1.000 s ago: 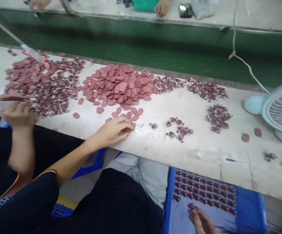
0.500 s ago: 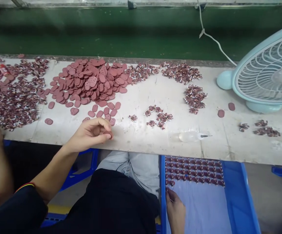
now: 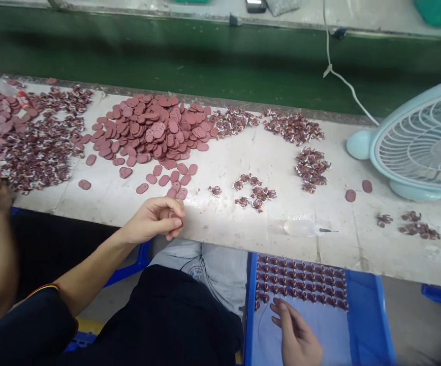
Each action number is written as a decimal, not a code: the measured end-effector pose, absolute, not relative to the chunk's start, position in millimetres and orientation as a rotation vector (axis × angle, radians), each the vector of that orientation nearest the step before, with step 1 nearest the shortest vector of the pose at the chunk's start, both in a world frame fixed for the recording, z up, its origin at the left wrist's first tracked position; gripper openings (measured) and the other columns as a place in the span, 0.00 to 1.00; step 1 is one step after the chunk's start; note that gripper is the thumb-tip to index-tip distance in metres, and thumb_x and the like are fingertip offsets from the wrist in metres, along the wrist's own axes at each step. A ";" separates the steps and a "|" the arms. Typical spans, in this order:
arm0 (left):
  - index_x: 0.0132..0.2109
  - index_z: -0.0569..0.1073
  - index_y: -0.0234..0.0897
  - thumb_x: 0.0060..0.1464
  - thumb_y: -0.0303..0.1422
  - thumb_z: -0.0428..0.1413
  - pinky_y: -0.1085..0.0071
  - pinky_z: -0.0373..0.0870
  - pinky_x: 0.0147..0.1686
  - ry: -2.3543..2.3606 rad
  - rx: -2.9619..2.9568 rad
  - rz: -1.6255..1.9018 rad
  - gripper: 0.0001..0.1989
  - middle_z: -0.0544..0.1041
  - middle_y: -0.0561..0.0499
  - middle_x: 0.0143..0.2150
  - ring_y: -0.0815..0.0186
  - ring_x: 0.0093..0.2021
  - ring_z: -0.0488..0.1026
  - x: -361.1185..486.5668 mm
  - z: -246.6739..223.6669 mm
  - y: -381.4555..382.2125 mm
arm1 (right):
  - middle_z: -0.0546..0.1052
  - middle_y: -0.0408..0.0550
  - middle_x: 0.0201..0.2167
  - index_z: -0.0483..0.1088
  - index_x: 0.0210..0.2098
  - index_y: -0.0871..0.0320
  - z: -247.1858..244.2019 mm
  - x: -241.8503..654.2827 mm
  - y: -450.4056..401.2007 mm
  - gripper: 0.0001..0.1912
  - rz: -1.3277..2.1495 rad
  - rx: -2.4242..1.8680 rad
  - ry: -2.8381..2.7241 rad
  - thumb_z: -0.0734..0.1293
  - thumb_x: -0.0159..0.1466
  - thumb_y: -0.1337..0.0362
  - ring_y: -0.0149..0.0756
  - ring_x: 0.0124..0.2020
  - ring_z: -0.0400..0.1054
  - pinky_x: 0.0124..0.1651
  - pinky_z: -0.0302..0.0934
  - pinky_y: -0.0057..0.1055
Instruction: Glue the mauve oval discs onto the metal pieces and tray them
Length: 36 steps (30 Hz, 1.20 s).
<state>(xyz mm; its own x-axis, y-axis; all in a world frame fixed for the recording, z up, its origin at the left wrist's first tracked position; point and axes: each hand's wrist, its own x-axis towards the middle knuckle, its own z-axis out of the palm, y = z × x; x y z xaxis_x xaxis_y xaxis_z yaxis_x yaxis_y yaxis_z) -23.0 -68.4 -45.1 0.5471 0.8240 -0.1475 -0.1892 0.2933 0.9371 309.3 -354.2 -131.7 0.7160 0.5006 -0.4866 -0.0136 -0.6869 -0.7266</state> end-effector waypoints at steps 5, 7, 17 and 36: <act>0.47 0.84 0.35 0.59 0.40 0.71 0.76 0.81 0.26 0.652 0.773 0.619 0.14 0.83 0.49 0.34 0.66 0.29 0.84 3.9 -50.1 -91.5 | 0.86 0.54 0.33 0.83 0.37 0.51 -93.6 314.2 -290.3 0.30 0.819 -1.997 -0.472 0.74 0.48 0.34 0.56 0.32 0.83 0.27 0.78 0.48; 0.50 0.85 0.35 0.60 0.43 0.70 0.74 0.82 0.28 0.633 0.681 0.597 0.18 0.85 0.44 0.41 0.61 0.35 0.86 12.7 -48.4 -97.8 | 0.85 0.54 0.33 0.83 0.38 0.50 -82.9 310.2 -264.3 0.32 0.827 -1.942 -0.562 0.75 0.45 0.34 0.56 0.31 0.82 0.24 0.76 0.47; 0.53 0.82 0.35 0.60 0.36 0.70 0.80 0.78 0.31 0.413 0.331 0.660 0.17 0.86 0.39 0.53 0.55 0.46 0.88 30.8 -68.0 -116.5 | 0.77 0.50 0.32 0.81 0.45 0.40 -58.9 255.3 -156.2 0.35 1.010 -1.637 -0.920 0.72 0.42 0.33 0.51 0.28 0.74 0.18 0.64 0.45; 0.55 0.83 0.35 0.42 0.32 0.79 0.73 0.80 0.37 0.542 0.336 0.626 0.31 0.82 0.39 0.61 0.67 0.36 0.85 42.4 -63.1 -121.4 | 0.63 0.39 0.20 0.74 0.50 0.29 -82.0 261.6 -186.3 0.19 1.189 -1.286 -0.650 0.60 0.64 0.42 0.42 0.16 0.57 0.11 0.51 0.39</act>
<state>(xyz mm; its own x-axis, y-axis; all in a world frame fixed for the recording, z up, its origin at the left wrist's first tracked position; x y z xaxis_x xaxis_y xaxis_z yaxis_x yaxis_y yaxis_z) 42.4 -121.4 -63.1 0.6791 0.6313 -0.3745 -0.4608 0.7638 0.4520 261.6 -186.3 -82.0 0.3194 0.9184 -0.2337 -0.2989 -0.1365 -0.9445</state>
